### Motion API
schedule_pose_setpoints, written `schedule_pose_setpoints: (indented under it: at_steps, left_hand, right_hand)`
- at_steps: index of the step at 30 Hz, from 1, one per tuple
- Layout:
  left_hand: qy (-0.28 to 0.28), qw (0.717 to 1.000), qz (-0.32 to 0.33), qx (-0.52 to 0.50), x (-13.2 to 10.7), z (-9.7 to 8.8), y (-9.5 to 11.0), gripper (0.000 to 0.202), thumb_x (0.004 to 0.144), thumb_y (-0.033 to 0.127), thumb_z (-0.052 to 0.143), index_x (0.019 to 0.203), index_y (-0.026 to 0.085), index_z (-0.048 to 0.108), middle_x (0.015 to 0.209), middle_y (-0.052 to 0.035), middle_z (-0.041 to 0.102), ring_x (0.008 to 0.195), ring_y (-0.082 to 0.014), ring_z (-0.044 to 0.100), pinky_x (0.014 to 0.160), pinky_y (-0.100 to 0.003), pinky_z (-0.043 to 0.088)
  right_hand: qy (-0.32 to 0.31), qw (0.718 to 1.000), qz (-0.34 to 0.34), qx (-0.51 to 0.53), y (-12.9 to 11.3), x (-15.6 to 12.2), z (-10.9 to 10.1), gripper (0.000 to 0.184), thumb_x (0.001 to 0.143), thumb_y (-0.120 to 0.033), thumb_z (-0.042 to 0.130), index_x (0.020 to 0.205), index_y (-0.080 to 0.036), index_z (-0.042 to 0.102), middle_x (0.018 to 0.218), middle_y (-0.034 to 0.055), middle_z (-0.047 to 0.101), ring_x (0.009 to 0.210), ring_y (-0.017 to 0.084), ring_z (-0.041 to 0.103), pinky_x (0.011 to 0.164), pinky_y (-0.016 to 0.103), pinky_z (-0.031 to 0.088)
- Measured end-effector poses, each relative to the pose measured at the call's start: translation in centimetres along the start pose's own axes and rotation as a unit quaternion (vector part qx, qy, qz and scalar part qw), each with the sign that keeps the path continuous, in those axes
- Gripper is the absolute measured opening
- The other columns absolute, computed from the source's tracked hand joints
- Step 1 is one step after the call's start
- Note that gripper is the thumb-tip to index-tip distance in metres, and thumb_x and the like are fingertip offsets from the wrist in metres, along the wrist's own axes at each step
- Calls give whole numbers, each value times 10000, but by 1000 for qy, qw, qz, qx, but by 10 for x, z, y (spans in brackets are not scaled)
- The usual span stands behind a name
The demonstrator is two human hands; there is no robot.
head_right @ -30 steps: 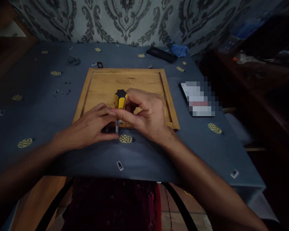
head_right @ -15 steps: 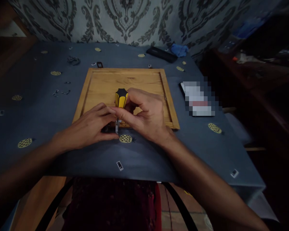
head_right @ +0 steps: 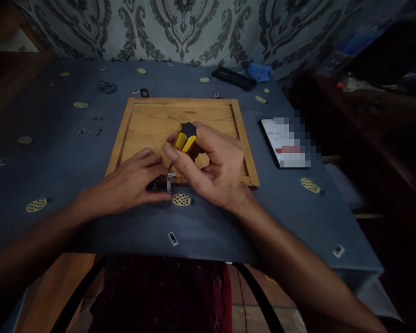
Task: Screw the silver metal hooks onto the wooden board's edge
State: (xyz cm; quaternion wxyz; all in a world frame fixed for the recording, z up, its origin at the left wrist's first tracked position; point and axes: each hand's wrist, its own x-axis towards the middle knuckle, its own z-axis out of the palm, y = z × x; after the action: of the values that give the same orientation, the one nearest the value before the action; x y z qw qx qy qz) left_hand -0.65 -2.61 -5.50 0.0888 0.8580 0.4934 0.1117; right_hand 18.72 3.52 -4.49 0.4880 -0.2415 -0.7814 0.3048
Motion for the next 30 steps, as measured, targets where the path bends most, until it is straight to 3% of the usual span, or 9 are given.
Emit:
schedule_pose_setpoints:
  at_steps: [4, 13, 17, 24, 30]
  left_hand:
    - [11, 1000, 10, 1, 0, 1, -2, 402, 904, 516, 737, 1004, 131, 675, 1020, -80, 620, 996, -259, 522, 875, -384, 476]
    - [7, 1000, 1, -3, 0, 2, -1, 365, 937, 511, 698, 1044, 162, 676, 1077, -88, 635, 1027, -268, 527, 920, -411, 479]
    - [4, 1000, -3, -7, 0, 1, -1, 366, 936, 492, 706, 1082, 157, 683, 1137, -106, 644, 1072, -281, 530, 967, -434, 478]
    - [-13, 1000, -11, -4, 1, 0, 1, 362, 928, 479, 719, 1074, 150, 685, 1170, -111, 642, 1092, -288, 534, 984, -443, 481]
    - [-8, 1000, -5, -3, 1, -1, 0, 367, 928, 481, 719, 1073, 147, 672, 1150, -109, 639, 1072, -282, 534, 967, -428, 486]
  right_hand:
    - [11, 1000, 16, -7, 0, 0, 0, 151, 948, -411, 690, 922, -271, 737, 762, -6, 659, 566, 139, 615, 456, 287, 497]
    - [-6, 999, 29, -19, 7, -3, 0, 143, 913, -435, 726, 910, -292, 736, 792, 17, 679, 576, 177, 628, 439, 320, 513]
    - [-15, 999, 36, -18, 6, -3, 1, 142, 894, -433, 752, 903, -293, 735, 815, 18, 696, 592, 176, 628, 501, 332, 540]
    - [-38, 999, 0, -19, 8, 1, -1, 207, 862, -409, 796, 789, -256, 678, 730, 11, 664, 582, 166, 597, 543, 340, 473]
    - [-33, 999, -31, -22, 4, 8, 1, 175, 910, -392, 734, 810, -267, 661, 726, 8, 653, 650, 190, 604, 638, 377, 478]
